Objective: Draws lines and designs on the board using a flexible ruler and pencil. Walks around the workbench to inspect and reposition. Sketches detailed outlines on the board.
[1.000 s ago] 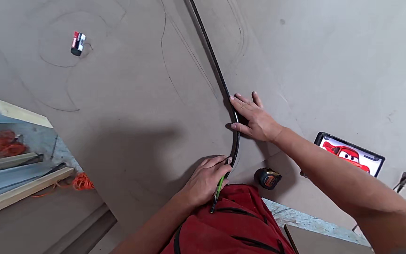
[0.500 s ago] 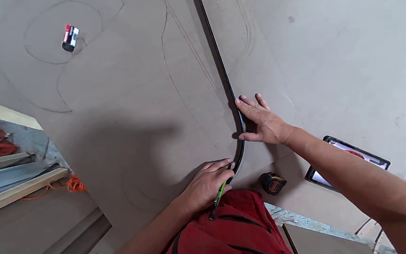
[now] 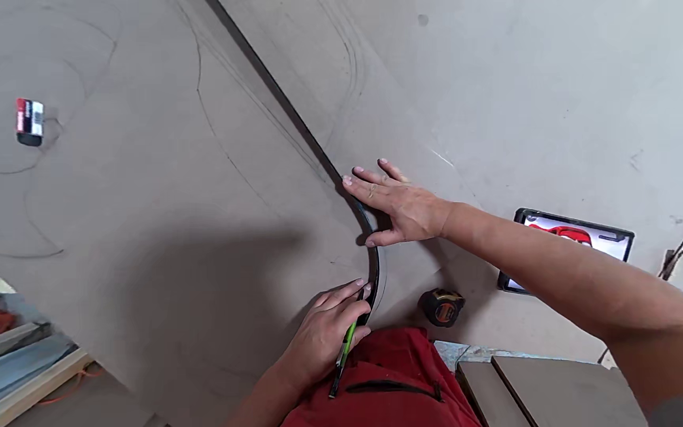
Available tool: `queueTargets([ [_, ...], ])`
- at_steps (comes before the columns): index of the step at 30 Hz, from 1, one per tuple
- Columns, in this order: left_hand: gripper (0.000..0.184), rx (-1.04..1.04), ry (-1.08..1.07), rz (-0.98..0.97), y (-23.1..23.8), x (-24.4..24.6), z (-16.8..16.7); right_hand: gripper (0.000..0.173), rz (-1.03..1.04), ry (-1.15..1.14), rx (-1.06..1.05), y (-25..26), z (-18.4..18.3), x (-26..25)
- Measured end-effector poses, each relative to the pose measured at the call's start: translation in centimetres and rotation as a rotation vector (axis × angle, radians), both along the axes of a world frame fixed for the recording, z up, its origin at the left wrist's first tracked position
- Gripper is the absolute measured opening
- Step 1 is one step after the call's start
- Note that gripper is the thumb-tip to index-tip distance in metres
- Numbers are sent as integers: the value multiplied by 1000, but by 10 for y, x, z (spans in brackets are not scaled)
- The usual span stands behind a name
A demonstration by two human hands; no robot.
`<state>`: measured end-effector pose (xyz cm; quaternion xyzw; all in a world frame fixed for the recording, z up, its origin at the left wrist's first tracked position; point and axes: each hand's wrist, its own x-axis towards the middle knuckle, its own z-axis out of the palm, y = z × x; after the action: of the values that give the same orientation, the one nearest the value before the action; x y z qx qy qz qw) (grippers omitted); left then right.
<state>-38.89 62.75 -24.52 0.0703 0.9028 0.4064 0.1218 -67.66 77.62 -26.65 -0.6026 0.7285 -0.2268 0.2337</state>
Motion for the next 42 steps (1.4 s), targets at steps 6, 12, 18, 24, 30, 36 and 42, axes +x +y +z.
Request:
queueTargets([
  [6, 30, -1, 0, -11, 0, -1, 2, 104, 18, -22, 13, -1, 0, -1],
  [12, 31, -5, -16, -5, 0, -2, 3, 102, 28, -37, 11, -5, -1, -3],
  [18, 34, -16, -3, -2, 1, -1, 3, 103, 24, -44, -1, -6, -2, -3],
  [24, 30, -7, -29, 17, 1, 1, 6, 103, 35, -44, -22, -5, -2, -2],
  [30, 28, 6, -35, 15, 0, 0, 8, 103, 39, -28, -53, -5, -4, -2],
  [36, 27, 6, -41, 7, -1, 0, 8, 105, 47, -28, -52, -4, -3, -3],
  [42, 27, 26, -32, 3, -3, -2, 8, 106, 49, -32, -55, -5, -4, -4],
])
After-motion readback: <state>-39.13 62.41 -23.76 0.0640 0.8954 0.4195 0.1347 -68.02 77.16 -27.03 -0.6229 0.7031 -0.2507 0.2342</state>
